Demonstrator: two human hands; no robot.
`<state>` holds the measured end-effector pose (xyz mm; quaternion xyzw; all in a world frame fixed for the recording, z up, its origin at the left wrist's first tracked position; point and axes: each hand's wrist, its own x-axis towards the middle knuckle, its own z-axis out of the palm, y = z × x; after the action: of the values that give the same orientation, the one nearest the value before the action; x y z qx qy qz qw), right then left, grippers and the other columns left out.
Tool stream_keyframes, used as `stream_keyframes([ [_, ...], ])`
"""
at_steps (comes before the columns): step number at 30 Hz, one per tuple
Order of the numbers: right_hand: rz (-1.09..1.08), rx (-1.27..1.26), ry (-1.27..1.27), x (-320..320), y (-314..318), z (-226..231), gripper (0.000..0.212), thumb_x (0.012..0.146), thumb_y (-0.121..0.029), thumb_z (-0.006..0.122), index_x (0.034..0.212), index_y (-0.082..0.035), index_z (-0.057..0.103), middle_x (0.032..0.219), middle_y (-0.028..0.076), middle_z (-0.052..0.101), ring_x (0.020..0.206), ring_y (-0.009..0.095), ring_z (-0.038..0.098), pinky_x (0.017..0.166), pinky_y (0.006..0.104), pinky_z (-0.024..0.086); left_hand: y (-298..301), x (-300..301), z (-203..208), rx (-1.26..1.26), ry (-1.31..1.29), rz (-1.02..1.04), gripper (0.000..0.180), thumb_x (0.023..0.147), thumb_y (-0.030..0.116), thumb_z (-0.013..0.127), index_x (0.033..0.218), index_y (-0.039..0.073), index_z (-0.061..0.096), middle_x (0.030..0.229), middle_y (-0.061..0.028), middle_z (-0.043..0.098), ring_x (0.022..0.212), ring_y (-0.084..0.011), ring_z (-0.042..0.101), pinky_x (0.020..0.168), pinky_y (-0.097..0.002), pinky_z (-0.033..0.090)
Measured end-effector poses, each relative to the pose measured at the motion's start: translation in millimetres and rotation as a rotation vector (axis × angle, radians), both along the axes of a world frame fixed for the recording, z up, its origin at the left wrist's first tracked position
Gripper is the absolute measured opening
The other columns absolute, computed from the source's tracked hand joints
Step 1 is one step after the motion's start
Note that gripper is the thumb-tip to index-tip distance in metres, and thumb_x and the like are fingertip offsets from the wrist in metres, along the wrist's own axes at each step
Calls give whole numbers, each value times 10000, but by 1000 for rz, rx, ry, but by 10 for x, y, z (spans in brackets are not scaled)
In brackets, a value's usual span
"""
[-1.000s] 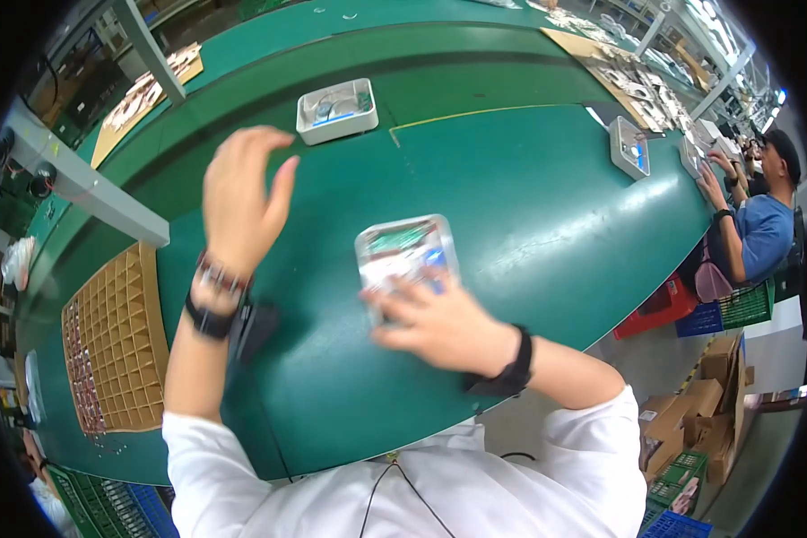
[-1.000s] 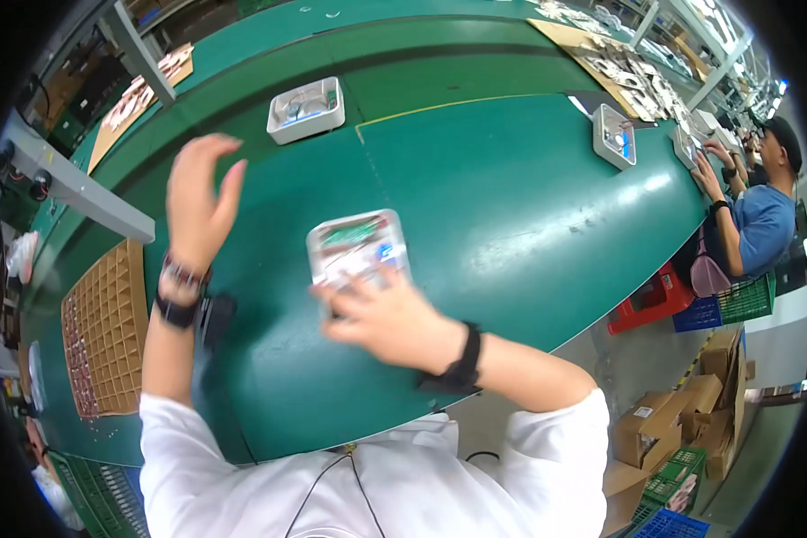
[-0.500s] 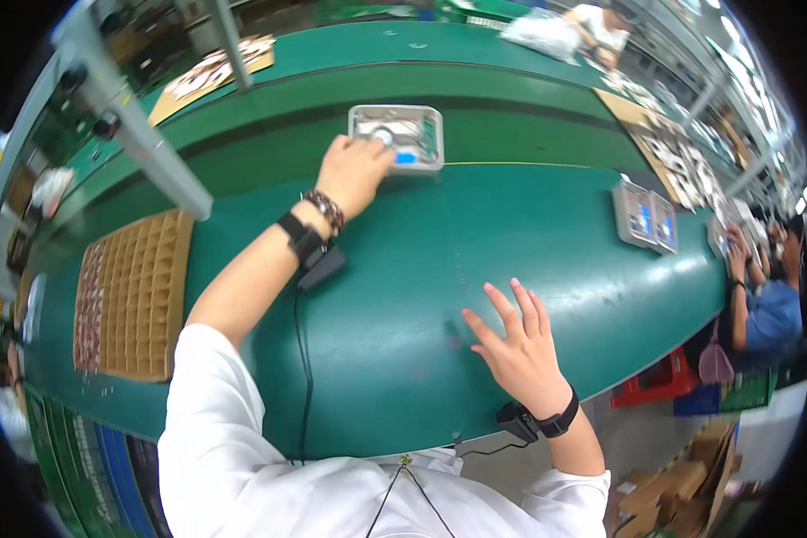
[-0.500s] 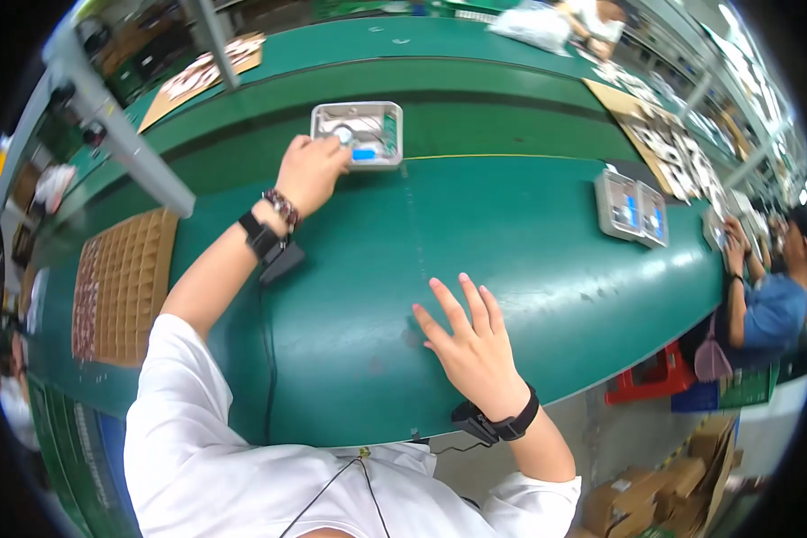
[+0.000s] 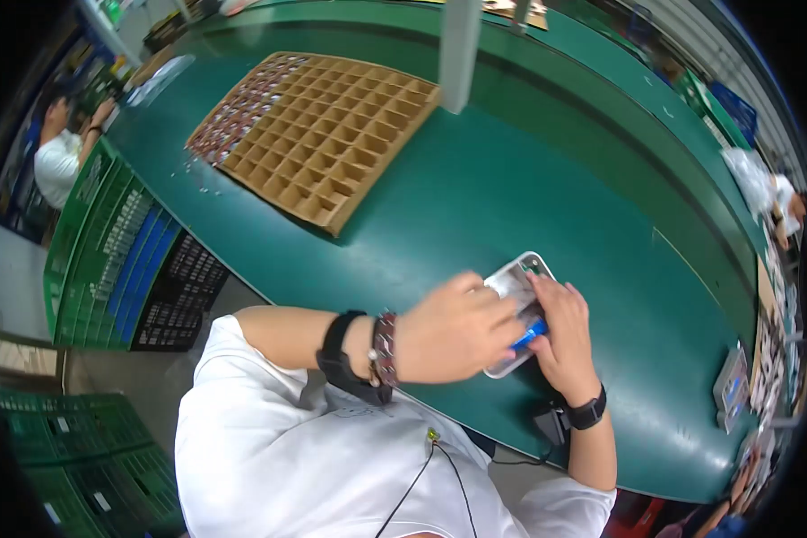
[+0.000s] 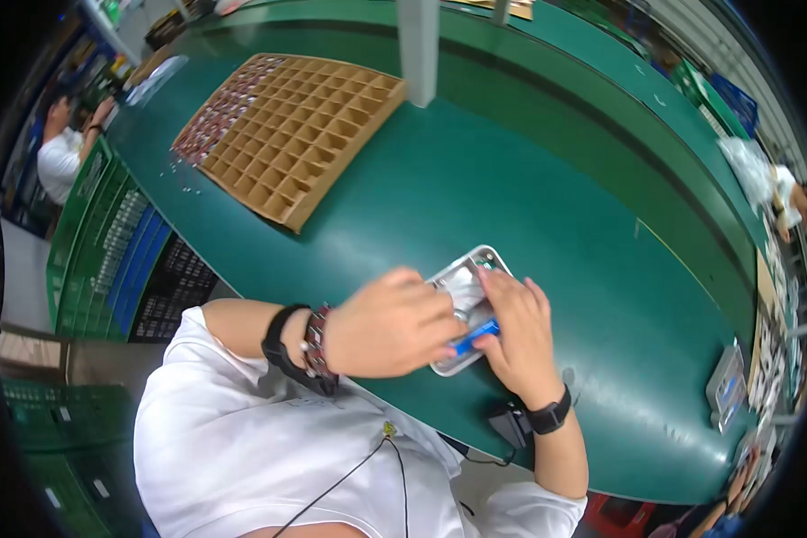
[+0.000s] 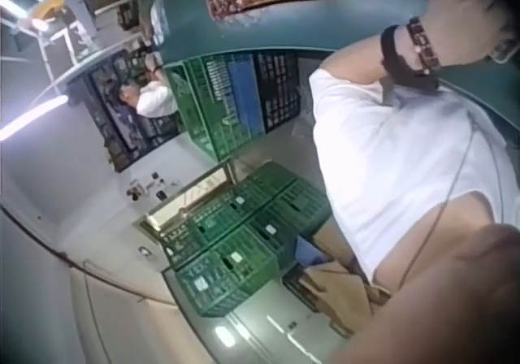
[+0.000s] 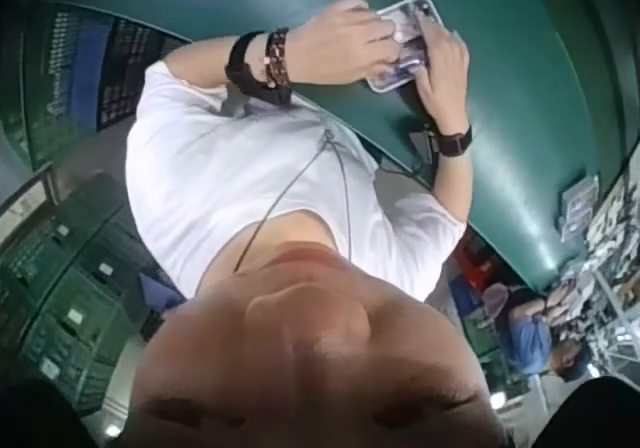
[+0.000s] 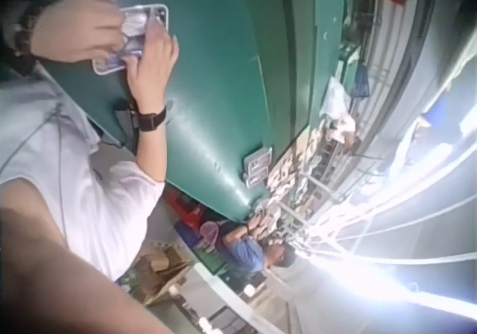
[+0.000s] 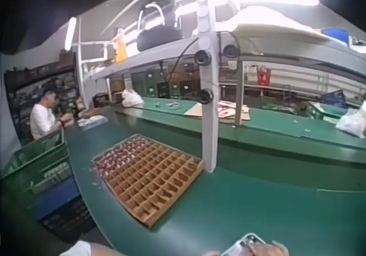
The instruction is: The person picks up a speaker from a tray, fits it into a plastic housing, and plugs its wire into a circuit board before placing the assembly on a conveyor belt. They then repeat the process by picking up another speaker and connecting it to a new assembly.
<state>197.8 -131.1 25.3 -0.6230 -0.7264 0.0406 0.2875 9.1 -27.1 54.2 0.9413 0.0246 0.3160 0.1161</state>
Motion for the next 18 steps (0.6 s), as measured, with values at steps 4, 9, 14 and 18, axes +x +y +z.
stream_keyframes([
  [4,49,-39,-102,-3,28,32,442,800,-364,631,1137,-86,565,1161,113,554,1099,290,521,1046,507,255,1143,-529,220,361,32,402,117,731,215,649,774,110,619,712,-42,561,695,-222,572,617,-363,448],
  [9,37,53,178,7,-18,-141,296,769,-340,683,898,-84,609,989,75,591,1019,269,548,1021,508,275,3015,-1588,134,225,292,1193,197,820,302,621,879,119,664,926,-101,661,952,-286,617,806,-446,485],
  [14,-72,116,297,-29,-27,-244,264,709,-292,739,804,-94,592,876,55,580,918,262,547,930,452,335,3650,-1991,-2,-147,537,1283,181,825,326,639,903,164,655,1028,-88,649,1006,-276,600,867,-452,453],
  [18,25,140,183,-15,35,-159,273,682,-284,757,757,-93,578,845,50,570,842,252,521,831,408,349,3699,-2124,-184,157,430,1095,141,844,269,630,907,144,646,955,-82,654,923,-287,606,811,-447,470],
])
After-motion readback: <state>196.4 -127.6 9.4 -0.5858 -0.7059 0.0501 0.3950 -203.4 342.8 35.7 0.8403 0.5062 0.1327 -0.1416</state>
